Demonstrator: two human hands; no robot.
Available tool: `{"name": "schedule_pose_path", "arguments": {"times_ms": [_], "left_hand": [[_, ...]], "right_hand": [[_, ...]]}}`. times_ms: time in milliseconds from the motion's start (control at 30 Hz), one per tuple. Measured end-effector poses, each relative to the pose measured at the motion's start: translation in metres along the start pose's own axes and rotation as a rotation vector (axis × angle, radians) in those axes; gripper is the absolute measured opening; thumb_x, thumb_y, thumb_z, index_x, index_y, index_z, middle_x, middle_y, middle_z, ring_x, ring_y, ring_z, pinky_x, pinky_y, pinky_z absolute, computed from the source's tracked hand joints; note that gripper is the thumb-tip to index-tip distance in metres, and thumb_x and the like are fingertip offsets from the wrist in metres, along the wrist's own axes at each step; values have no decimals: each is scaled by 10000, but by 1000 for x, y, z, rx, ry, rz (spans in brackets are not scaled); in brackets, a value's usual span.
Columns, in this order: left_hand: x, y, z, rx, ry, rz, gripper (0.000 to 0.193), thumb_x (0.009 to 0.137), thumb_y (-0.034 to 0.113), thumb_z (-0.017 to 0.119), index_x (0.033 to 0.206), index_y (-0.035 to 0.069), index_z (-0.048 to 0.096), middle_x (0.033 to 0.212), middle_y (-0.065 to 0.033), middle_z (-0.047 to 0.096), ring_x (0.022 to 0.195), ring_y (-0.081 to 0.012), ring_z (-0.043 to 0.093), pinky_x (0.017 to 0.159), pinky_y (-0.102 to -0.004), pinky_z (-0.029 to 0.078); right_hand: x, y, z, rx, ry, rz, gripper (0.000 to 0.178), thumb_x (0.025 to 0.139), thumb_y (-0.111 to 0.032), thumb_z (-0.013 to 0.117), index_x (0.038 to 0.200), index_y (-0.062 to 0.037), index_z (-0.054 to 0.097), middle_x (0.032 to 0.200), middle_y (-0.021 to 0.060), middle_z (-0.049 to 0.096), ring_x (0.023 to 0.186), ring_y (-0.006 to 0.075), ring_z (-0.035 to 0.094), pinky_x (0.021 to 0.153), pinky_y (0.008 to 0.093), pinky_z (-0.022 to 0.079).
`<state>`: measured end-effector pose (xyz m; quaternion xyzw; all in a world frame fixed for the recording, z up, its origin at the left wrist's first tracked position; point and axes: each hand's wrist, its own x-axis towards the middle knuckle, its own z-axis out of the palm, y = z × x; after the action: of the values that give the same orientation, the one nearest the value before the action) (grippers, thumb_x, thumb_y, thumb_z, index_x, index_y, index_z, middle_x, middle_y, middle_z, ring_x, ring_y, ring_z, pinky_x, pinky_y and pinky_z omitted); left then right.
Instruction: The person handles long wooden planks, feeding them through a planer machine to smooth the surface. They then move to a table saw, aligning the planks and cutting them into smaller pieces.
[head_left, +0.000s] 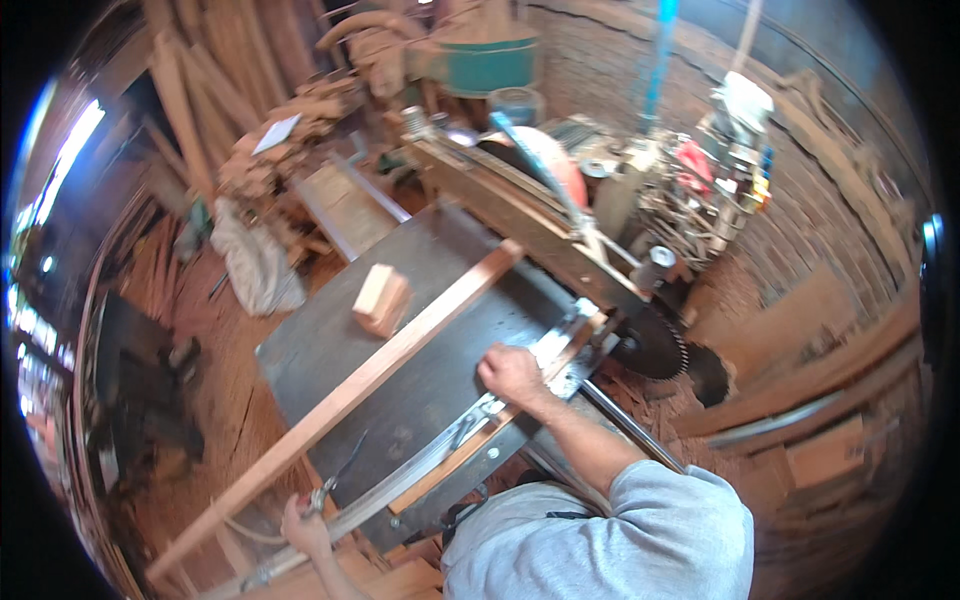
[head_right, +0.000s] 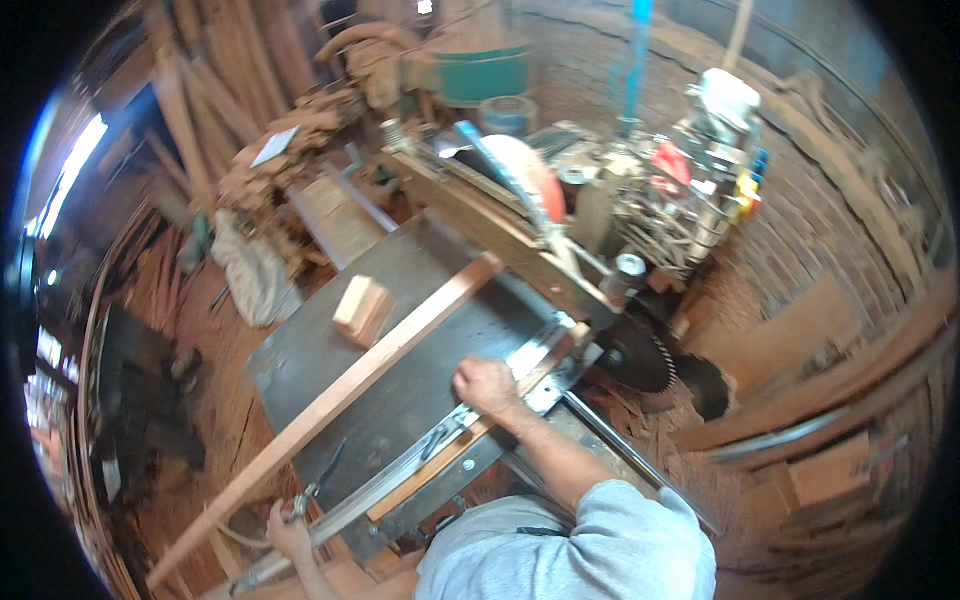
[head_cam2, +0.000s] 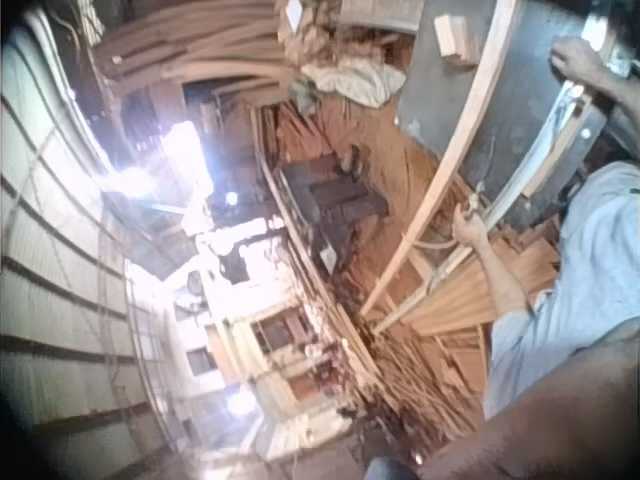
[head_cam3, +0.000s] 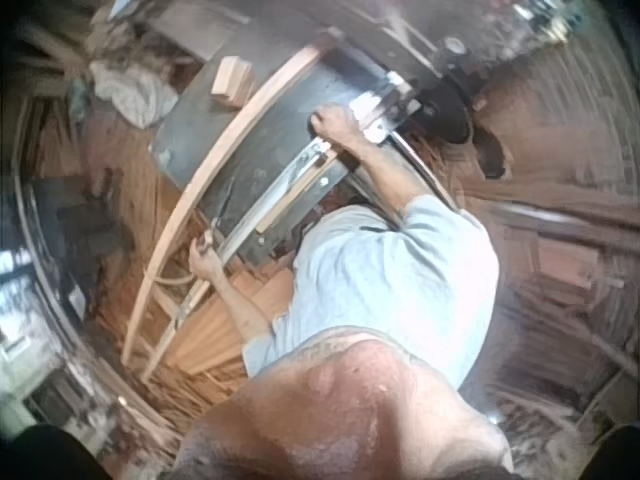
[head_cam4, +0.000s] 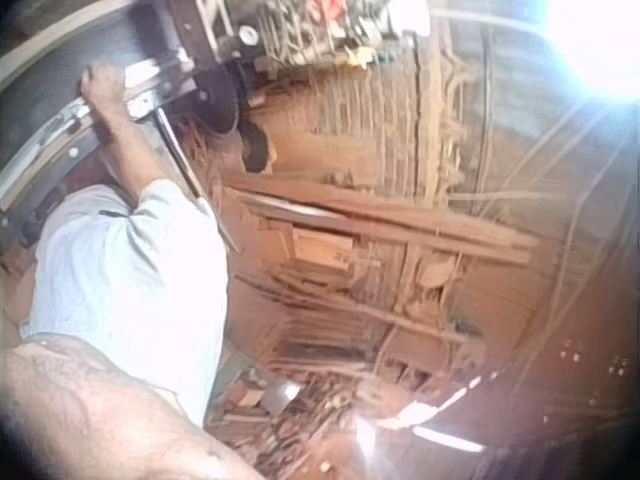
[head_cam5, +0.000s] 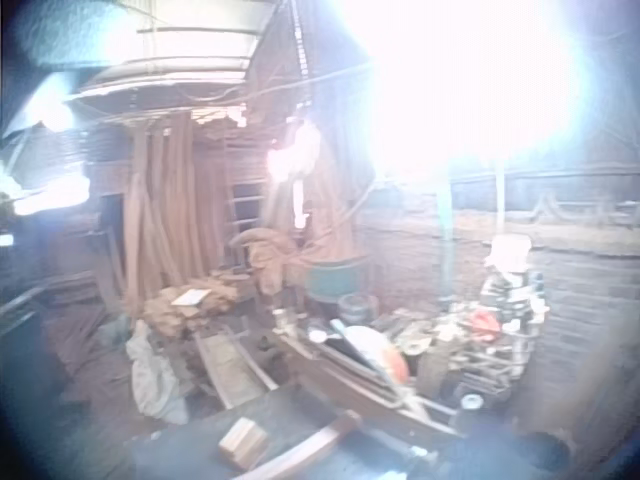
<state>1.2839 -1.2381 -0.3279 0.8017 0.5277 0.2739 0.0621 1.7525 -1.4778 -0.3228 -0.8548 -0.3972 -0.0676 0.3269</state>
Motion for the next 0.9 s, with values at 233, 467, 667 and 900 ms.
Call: {"name": "schedule_pose_path", "arguments": {"times_ms": [233,467,667,900], "left_hand": [[10,3,0,-71,-48,-76,467,719,22,742,1172,133,745,1003,-104,765,1016,-294,712,942,-425,528],[9,23,-31,-31,-107,-180,346,737,89,734,1081,131,737,966,-72,738,996,-285,674,872,-444,453],[9,8,-7,-20,-33,-105,385,701,162,815,1077,142,732,901,-46,739,907,-279,693,837,-449,474],[12,11,-11,-13,3,-53,357,716,108,753,1069,158,737,865,6,763,874,-256,692,791,-436,480]], "right_hand": [[-13,5,8,217,-72,145,213,891,-227,665,845,-19,672,797,179,674,700,368,634,673,470,502],[-9,28,9,-198,-109,-16,335,1007,-353,598,911,-33,625,861,219,686,780,441,648,699,525,494],[-7,32,13,-205,-68,-38,318,1002,-337,606,918,-31,633,861,216,690,777,433,654,708,516,503],[-8,20,15,-161,19,-70,273,949,-260,657,799,-37,608,780,187,658,709,409,640,663,511,496]]}}
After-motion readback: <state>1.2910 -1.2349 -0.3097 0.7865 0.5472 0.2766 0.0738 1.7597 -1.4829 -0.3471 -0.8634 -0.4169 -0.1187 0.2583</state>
